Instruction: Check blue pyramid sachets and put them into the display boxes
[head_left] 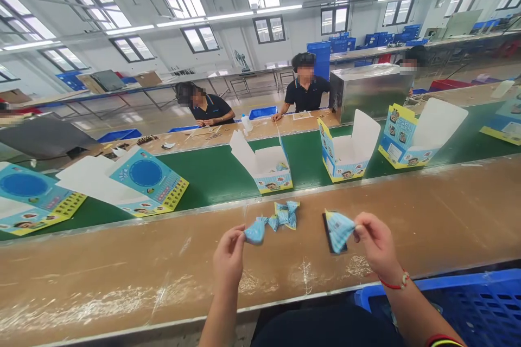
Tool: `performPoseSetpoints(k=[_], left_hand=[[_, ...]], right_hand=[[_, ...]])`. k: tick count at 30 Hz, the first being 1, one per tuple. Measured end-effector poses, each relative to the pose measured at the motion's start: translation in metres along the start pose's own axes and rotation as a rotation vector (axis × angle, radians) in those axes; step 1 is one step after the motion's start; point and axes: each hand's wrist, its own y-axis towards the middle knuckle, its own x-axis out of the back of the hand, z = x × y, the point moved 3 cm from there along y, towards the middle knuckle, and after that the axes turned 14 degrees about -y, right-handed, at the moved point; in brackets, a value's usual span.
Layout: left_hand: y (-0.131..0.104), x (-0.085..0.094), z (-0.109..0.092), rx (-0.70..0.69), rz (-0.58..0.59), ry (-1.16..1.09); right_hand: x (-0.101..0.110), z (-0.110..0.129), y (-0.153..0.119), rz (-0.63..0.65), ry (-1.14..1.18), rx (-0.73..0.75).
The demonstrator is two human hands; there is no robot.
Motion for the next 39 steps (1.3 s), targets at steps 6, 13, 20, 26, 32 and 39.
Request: performPoseSetpoints(k=[6,13,20,26,32,39], left_hand=[[-0.031,-0.066,0.005,0.301,0.21,-0.19],[-0.06,-0.115,-0.01,0.31,0.506,-0.207],[-0.069,-0.133,0.029,0.767,0.288,-0.766],[-0.072,-0.136,0.062,0.892,0.151,-0.738],[-0.086,-0.162,0.083,0.889,0.023,-0.665],[-0.056,-0.163,0.112,0.744,0.175,-0.095]], right_hand=[[-0.043,-0.022,-0.007,0.309,0.364,-0.233],[-0.099,-0.066,-0.058,0.406,1.004,-0.835],[-0.072,-0.141,-0.027,-0.064,0.862,-1.09],[0.001,-0.202,0.137,-0.373,0.791,-0.957],[0.036,-0.23,0.225,-0.457,0.679,-0.894],[-0.014,-0.266,0.156,-0.135,0.374,-0.97]])
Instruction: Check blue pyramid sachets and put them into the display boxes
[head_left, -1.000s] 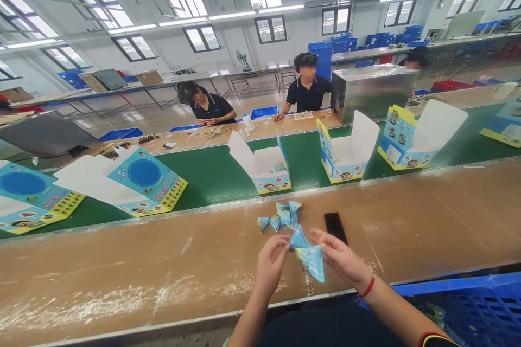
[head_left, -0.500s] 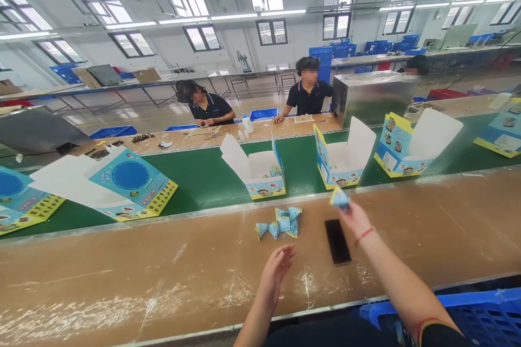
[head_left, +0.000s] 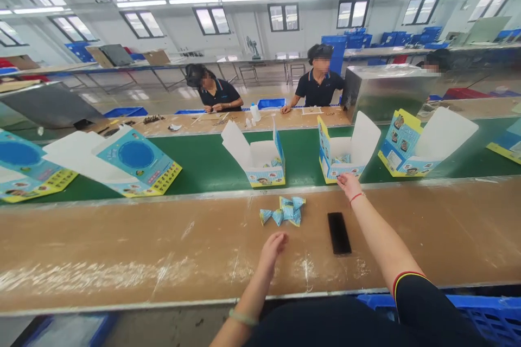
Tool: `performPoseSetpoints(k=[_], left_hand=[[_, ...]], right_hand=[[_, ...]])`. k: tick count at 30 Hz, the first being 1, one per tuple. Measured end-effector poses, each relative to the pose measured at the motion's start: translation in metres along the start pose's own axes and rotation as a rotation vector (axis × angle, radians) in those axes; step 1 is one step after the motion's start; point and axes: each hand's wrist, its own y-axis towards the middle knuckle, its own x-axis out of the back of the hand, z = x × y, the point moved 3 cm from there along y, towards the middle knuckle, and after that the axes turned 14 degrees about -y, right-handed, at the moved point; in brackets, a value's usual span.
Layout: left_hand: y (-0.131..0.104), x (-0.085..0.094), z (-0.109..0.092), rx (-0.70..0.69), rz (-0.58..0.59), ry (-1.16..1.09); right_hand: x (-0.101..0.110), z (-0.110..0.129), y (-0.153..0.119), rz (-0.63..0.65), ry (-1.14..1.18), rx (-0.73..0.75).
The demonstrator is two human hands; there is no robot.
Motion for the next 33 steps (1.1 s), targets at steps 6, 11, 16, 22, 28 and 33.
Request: performPoseSetpoints(k=[6,11,16,22,28,33], left_hand=[[0.073,0.005,-0.027,-0.105,-0.152,0.401],[0.097,-0.024,-0.027,-0.121,-0.077,0.675],[0.072,-0.059,0.001,-0.176,-0.006,0.822],[0.021,-0.068,0.029,-0.129,-0.026,0.901],[-0.037,-0.078,0.053,-0.141,0.0,0.94],[-0.068,-0.101,0.067,-0.127,-0.022,0.969]], right_hand=[[-0.046,-0.095,-0.045,0.331,-0.557,0.005],[-0.078,-0.129,-0.084,0.461,-0.945,0.239],[-0.091,-0.128,-0.091,0.474,-1.228,0.449],[-0.057,-0.126,-0.083,0.533,-1.437,0.568],[0.003,-0.13,-0.09,0.623,-1.479,0.675],[0.022,-0.14,-0.096,0.704,-1.524,0.64]])
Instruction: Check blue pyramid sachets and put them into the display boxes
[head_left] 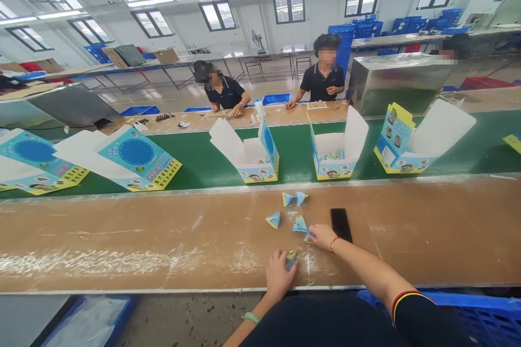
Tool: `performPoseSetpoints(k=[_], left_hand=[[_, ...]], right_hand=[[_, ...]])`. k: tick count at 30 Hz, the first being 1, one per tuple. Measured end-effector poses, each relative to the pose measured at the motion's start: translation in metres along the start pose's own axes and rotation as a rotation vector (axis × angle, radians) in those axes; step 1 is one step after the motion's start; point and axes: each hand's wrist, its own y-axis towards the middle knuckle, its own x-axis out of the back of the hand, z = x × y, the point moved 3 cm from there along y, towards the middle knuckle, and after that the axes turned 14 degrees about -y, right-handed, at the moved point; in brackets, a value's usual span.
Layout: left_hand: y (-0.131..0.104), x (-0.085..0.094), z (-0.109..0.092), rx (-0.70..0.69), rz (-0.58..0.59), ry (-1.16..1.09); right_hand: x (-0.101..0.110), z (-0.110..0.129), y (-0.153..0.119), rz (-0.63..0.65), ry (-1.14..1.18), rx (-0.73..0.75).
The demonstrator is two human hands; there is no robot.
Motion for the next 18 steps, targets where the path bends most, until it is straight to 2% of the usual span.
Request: performPoseSetpoints(k=[3,6,12,16,18], left_hand=[[-0.003,-0.007,-0.007,0.038,0.126,-0.003],[0.001,-0.006,-0.01,0.072,0.2,0.009],[0.009,-0.004,-0.019,0.061,0.245,-0.046],[0.013,-0.011,-0.031,0.029,0.255,-0.18],[0.014,-0.015,-0.037,0.01,0.249,-0.254]], right_hand=[[-0.001,0.0,-0.014,0.034,0.028,0.002],[0.013,-0.009,-0.032,-0.009,0.103,-0.017],[0.067,-0.05,-0.093,-0.229,0.416,-0.019],[0.096,-0.071,-0.149,-0.477,0.904,0.137],[0.106,-0.081,-0.172,-0.58,0.98,0.104]])
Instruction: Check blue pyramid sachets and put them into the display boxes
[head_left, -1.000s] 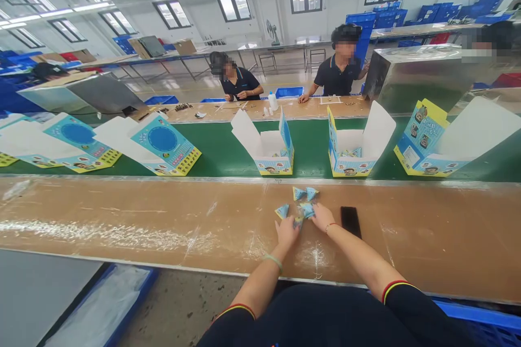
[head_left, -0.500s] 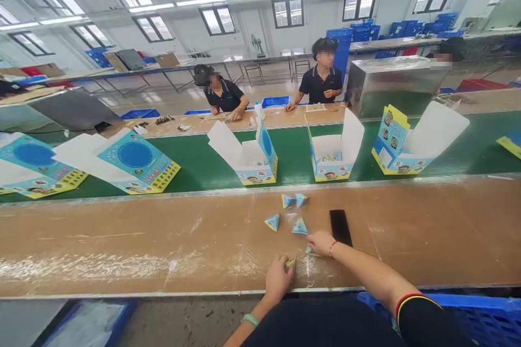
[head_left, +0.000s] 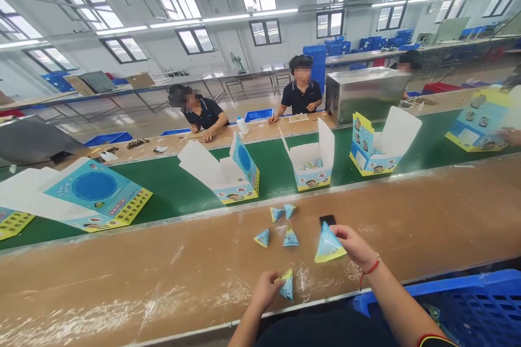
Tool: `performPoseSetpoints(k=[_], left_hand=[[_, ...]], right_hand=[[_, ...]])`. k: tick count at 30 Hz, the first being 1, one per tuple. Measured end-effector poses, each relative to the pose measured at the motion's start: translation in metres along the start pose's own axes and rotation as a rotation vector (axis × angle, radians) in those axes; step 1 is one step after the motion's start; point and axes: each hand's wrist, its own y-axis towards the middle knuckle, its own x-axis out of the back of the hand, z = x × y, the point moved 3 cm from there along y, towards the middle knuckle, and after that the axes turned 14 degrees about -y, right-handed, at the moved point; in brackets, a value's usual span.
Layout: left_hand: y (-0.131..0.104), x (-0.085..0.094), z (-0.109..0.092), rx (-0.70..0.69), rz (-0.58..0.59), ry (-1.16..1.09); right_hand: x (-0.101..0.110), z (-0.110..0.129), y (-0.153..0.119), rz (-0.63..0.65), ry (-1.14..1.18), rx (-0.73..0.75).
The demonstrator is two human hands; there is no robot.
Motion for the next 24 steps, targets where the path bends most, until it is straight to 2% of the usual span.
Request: performPoseSetpoints(k=[3,6,13,15,18,21,24], left_hand=[[0.0,-0.008,-0.007,-0.016,-0.003,-0.101],[-0.002,-0.016,-0.012,-0.009,0.003,-0.199],[-0.006,-0.038,-0.025,0.065,-0.005,-0.414],[-0.007,-0.044,-0.031,0.094,-0.009,-0.479],[-0.012,-0.048,-0.045,0.12,0.004,-0.575],[-0.022,-0.048,-0.069,0.117,0.03,-0.731],[-0.033,-0.048,-0.101,0.113,0.051,-0.965]], right_hand=[[0.026,0.016,-0.015,-0.089,-0.161,-0.006],[0.044,0.035,-0.028,-0.044,-0.083,0.075],[0.082,0.062,-0.051,-0.136,-0.09,0.131],[0.091,0.063,-0.055,-0.178,-0.119,0.12],[0.098,0.058,-0.057,-0.164,-0.089,0.139],[0.105,0.049,-0.061,-0.279,-0.131,0.102],[0.111,0.04,-0.068,-0.307,-0.199,0.096]])
